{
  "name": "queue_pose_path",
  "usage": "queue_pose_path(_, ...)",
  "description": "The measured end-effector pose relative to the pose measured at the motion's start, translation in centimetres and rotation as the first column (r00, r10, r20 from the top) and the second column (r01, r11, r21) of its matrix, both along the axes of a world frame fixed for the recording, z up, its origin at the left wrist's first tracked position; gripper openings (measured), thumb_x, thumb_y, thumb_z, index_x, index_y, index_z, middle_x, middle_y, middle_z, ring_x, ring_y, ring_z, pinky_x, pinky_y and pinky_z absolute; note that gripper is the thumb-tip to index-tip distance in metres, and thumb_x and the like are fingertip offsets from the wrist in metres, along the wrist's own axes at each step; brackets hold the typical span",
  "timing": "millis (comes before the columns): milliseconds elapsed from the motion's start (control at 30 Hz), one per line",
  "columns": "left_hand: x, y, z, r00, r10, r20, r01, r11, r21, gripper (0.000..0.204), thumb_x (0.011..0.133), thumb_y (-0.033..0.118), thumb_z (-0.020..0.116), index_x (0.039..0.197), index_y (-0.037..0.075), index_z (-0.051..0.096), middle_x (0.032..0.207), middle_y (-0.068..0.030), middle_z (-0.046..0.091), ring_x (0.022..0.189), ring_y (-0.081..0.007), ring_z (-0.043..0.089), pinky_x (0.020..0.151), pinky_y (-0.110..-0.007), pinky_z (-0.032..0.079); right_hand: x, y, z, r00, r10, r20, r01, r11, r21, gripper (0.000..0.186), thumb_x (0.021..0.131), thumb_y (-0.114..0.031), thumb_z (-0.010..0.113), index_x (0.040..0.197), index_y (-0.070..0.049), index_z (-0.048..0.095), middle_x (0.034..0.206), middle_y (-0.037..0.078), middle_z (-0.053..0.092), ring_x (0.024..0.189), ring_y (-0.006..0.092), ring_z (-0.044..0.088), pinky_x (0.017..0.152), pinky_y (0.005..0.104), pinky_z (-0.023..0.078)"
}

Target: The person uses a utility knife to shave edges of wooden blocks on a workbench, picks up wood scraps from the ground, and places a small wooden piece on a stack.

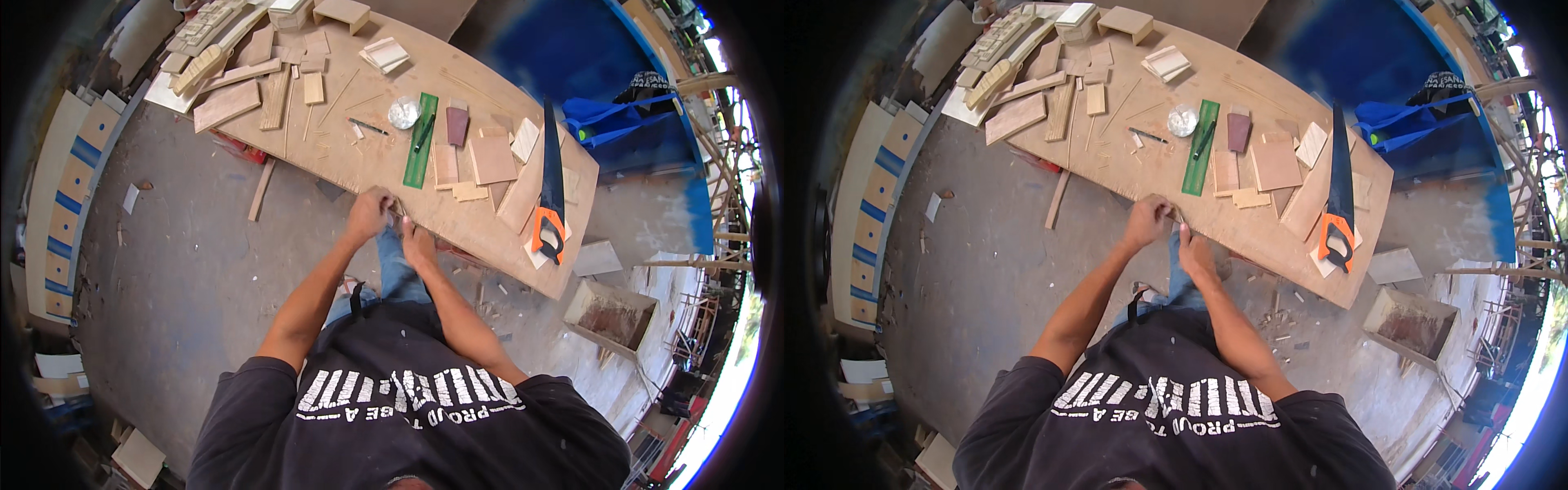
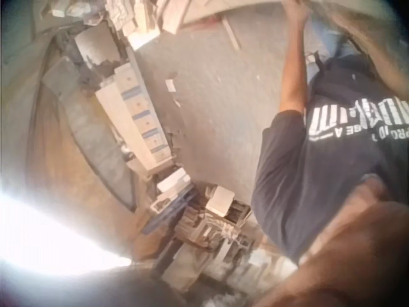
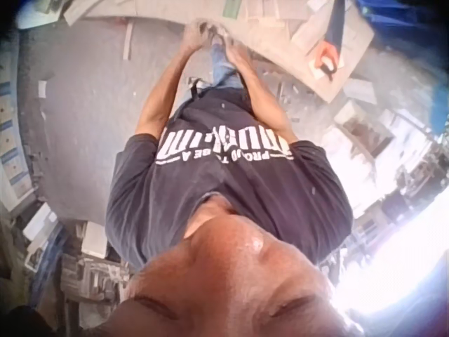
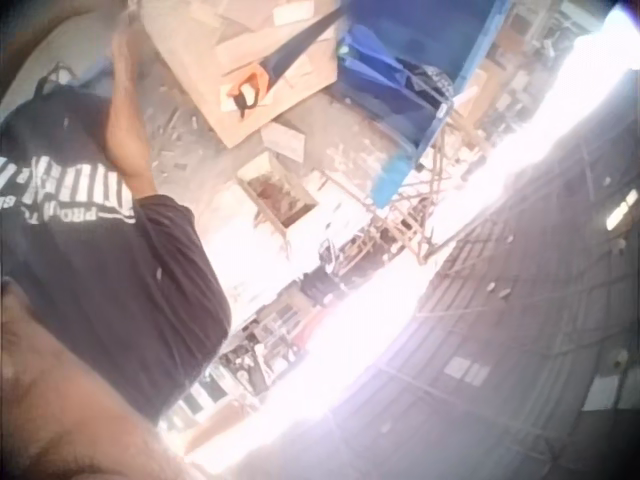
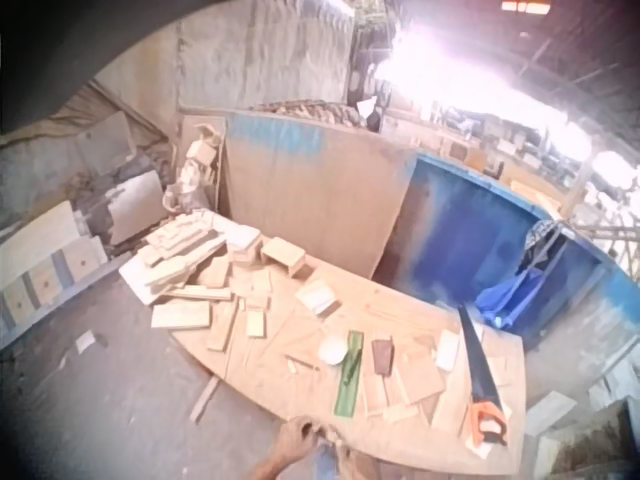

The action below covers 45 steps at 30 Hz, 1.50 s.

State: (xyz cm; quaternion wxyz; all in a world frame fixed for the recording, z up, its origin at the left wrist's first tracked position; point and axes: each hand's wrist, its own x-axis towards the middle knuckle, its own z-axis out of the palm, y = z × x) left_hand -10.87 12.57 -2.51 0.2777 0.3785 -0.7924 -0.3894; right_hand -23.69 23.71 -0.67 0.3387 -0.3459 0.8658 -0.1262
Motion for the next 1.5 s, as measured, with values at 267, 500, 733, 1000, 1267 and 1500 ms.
queue_pose_path(267,9.7,3.8,0.2,0.843,0.518,-0.148,-0.266,0.638,0.722,0.015,0.100,0.014,0.060,0.102,0.001,0.067,0.075,0.0016,0.057,0.064,-0.0080,0.053,0.057,-0.026,0.047,-12.5,7.8,2.1,0.919,-0.315,0.237,0.387,0.834,-0.393,0.049,0.101,-0.047,0.056,0.083,-0.001,0.059,0.066,0.003,0.053,0.064,0.0146,0.050,0.061,0.0352,0.042)
queue_pose_path(500,11.1,9.1,-1.9,0.842,0.534,-0.073,-0.204,0.442,0.873,0.018,0.100,0.013,0.059,0.114,0.003,0.065,0.077,-0.0004,0.060,0.065,-0.0097,0.056,0.060,-0.027,0.051,-9.9,19.7,0.6,0.918,-0.354,0.179,0.393,0.872,-0.291,0.042,0.101,-0.041,0.056,0.087,-0.002,0.061,0.065,0.004,0.054,0.058,0.0176,0.047,0.057,0.0362,0.041)
queue_pose_path(733,8.7,12.4,-2.2,0.865,0.468,-0.182,-0.073,0.476,0.877,0.012,0.100,0.015,0.060,0.104,0.005,0.065,0.081,-0.0026,0.063,0.072,-0.0124,0.061,0.066,-0.030,0.052,-1.4,19.3,0.8,0.987,0.147,-0.068,-0.156,0.978,-0.141,0.035,0.095,-0.040,0.062,0.097,-0.005,0.067,0.092,0.021,0.070,0.090,0.0422,0.067,0.079,0.0501,0.052)
queue_pose_path(1000,8.4,18.8,-3.7,0.919,0.394,-0.029,-0.171,0.463,0.870,0.011,0.098,0.011,0.058,0.099,0.004,0.066,0.082,-0.0025,0.065,0.073,-0.0122,0.061,0.063,-0.029,0.049,-1.4,18.8,-3.3,0.929,0.368,0.038,-0.366,0.898,0.246,0.057,0.089,-0.059,0.061,0.100,-0.006,0.076,0.107,0.024,0.070,0.103,0.0414,0.068,0.090,0.0485,0.054)
queue_pose_path(1267,4.2,17.2,-3.7,0.920,0.370,-0.124,-0.229,0.770,0.596,0.012,0.095,0.005,0.060,0.104,-0.001,0.066,0.080,-0.0046,0.064,0.067,-0.0104,0.059,0.058,-0.027,0.048,-2.7,22.2,-9.9,0.959,0.283,0.003,-0.278,0.939,0.201,0.032,0.090,-0.031,0.060,0.104,-0.005,0.074,0.106,0.028,0.069,0.104,0.0437,0.066,0.090,0.0501,0.054)
queue_pose_path(1500,3.9,12.2,-1.0,0.992,0.109,-0.070,-0.107,0.994,0.036,0.017,0.088,-0.006,0.063,0.104,-0.001,0.067,0.086,-0.0125,0.067,0.069,-0.0198,0.063,0.064,-0.031,0.050,-2.8,22.7,-12.1,0.995,0.055,-0.083,-0.039,0.982,0.186,0.026,0.088,-0.025,0.062,0.104,-0.007,0.072,0.104,0.025,0.070,0.101,0.0420,0.068,0.085,0.0510,0.056)
